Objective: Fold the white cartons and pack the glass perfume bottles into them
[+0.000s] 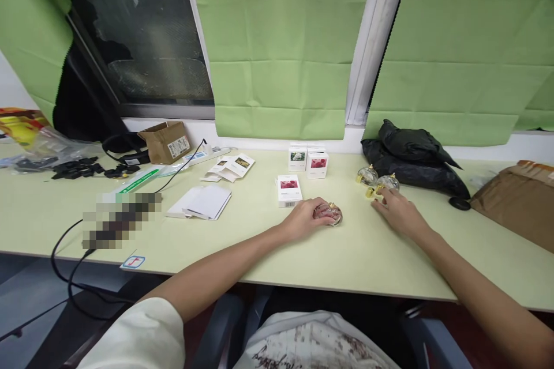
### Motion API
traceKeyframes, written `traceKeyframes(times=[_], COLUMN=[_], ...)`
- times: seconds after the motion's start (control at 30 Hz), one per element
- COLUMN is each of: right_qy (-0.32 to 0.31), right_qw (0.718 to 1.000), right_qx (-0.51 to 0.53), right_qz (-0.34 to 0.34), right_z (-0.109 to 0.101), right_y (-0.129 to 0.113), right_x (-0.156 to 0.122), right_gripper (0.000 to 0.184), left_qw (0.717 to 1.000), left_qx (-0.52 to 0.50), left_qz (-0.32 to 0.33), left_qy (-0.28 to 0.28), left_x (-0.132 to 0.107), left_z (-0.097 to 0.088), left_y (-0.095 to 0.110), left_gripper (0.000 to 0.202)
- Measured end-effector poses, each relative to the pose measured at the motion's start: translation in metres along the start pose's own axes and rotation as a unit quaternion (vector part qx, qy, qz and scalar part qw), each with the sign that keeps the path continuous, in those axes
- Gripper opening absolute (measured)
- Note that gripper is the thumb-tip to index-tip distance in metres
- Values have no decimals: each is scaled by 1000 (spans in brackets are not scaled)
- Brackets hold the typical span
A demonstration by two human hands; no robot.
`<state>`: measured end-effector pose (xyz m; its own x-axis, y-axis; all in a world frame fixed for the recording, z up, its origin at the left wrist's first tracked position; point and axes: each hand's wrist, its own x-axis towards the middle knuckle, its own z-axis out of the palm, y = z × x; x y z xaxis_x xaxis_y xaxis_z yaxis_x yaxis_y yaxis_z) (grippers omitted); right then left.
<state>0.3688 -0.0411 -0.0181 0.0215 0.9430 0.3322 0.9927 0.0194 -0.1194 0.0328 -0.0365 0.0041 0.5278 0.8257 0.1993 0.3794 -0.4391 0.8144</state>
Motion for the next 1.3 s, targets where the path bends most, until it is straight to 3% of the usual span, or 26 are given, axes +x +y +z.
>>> traceKeyframes(times=[0.13,0.2,0.33,0.4,0.5,0.63,0.87,1.3], right_qy=[-8,3,5,14,16,25,13,-32], right_qw=[999,992,918,896,895,904,903,916], right_qx=[31,120,366,407,393,346,347,260], right_qz=[-10,-44,-151,-175,-209,-252,-252,-305], right_z=[-4,-15,-41,-48,-51,-48,-48,-61], right_y=[-13,-27,-77,-102,-124,-126,-121,-122], right_x=[0,-2,-11,-14,-16,-14,-12,-7], right_gripper=[19,18,24,25,20,20,20,14], left_qw=[1000,1000,1000,999,999,999,998,998], left_qx=[4,0,-13,-18,-18,-17,-24,-22], left_qz=[7,9,22,26,30,40,53,47], left_qy=[-4,-7,-14,-15,-18,-21,-26,-22], left_x=[0,-1,-1,-2,-1,0,1,1], left_z=[0,-1,-1,-1,-1,-1,-1,0], left_y=[-1,-2,-1,0,-2,-7,-6,-8], left_gripper=[47,47,48,48,46,43,34,38])
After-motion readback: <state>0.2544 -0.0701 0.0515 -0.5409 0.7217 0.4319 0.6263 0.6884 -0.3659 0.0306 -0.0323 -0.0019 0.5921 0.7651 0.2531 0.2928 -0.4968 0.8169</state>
